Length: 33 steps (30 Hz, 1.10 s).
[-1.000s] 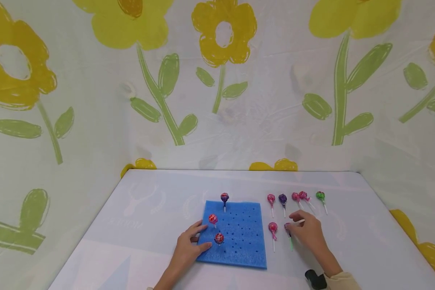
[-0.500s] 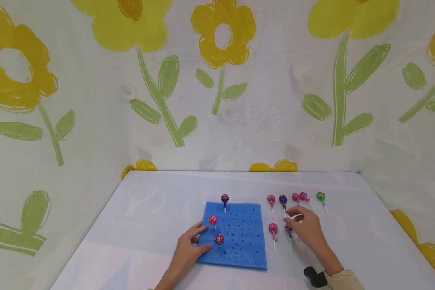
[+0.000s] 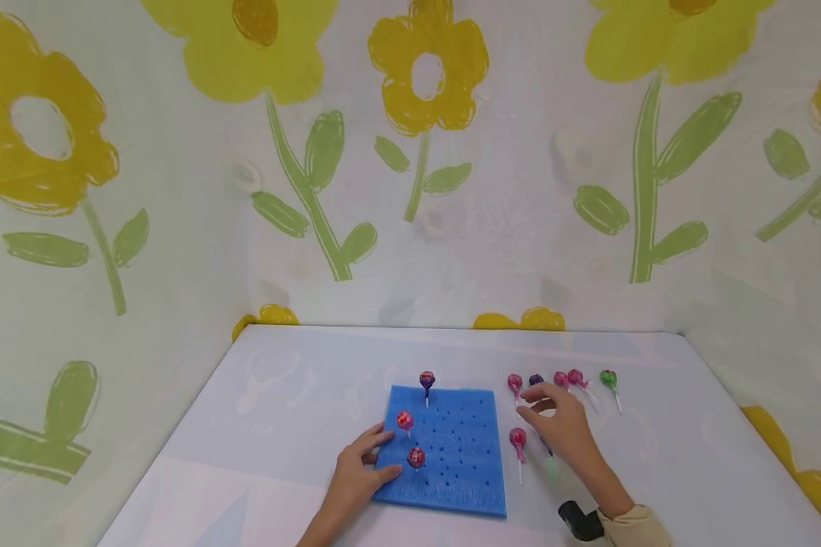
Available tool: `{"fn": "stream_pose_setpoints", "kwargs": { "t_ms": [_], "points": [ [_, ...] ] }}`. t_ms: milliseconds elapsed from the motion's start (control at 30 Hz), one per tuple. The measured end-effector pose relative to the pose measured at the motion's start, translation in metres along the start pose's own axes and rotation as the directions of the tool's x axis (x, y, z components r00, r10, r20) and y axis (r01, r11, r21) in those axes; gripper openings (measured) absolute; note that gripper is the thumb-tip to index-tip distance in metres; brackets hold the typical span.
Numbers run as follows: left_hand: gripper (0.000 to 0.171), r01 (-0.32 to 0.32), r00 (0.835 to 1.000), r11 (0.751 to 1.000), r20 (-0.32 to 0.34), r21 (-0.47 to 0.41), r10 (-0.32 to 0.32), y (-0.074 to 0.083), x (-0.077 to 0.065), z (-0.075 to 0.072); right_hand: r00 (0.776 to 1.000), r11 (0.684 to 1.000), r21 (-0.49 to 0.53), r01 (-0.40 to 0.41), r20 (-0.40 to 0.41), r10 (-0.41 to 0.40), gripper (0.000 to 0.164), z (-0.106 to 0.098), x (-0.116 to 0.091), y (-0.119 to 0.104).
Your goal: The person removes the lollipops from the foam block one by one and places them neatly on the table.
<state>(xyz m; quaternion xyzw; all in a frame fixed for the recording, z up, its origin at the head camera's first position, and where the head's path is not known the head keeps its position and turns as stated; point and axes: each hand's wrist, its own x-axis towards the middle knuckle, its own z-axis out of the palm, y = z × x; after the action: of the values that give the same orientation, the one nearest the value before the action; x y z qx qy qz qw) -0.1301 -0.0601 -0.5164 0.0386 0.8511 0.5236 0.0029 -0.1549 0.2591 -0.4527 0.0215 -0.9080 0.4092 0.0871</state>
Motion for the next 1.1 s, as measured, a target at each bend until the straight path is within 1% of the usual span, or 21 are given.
{"fn": "stream_pose_setpoints", "kwargs": {
  "t_ms": [267, 467, 633, 867, 1100],
  "points": [
    [0.05, -0.007, 1.0, 1.0, -0.002, -0.005, 0.007, 0.001, 0.0, 0.001, 1.0, 0.999, 0.045, 0.027, 0.01, -0.028, 0.024, 0.01, 0.006, -0.01],
    [0.049, -0.006, 1.0, 1.0, -0.001, -0.005, 0.006, 0.001, 0.0, 0.001, 1.0, 0.998, 0.057, 0.027, -0.002, -0.027, 0.026, 0.019, 0.009, -0.02],
    [0.049, -0.005, 1.0, 1.0, -0.001, -0.002, 0.005, 0.0, 0.001, 0.0, 0.999, 0.994, 0.099, 0.037, 0.011, -0.039, 0.027, 0.028, 0.013, -0.024],
    [0.049, -0.004, 1.0, 1.0, -0.003, 0.008, 0.004, 0.001, 0.0, -0.001, 0.998, 0.991, 0.127, 0.05, 0.023, -0.054, 0.026, 0.04, 0.016, -0.031],
    [0.049, -0.001, 1.0, 1.0, -0.005, 0.01, 0.001, 0.001, 0.0, 0.0, 0.999, 0.985, 0.172, 0.027, 0.032, -0.033, 0.028, 0.052, 0.021, -0.036]
  ]
}}
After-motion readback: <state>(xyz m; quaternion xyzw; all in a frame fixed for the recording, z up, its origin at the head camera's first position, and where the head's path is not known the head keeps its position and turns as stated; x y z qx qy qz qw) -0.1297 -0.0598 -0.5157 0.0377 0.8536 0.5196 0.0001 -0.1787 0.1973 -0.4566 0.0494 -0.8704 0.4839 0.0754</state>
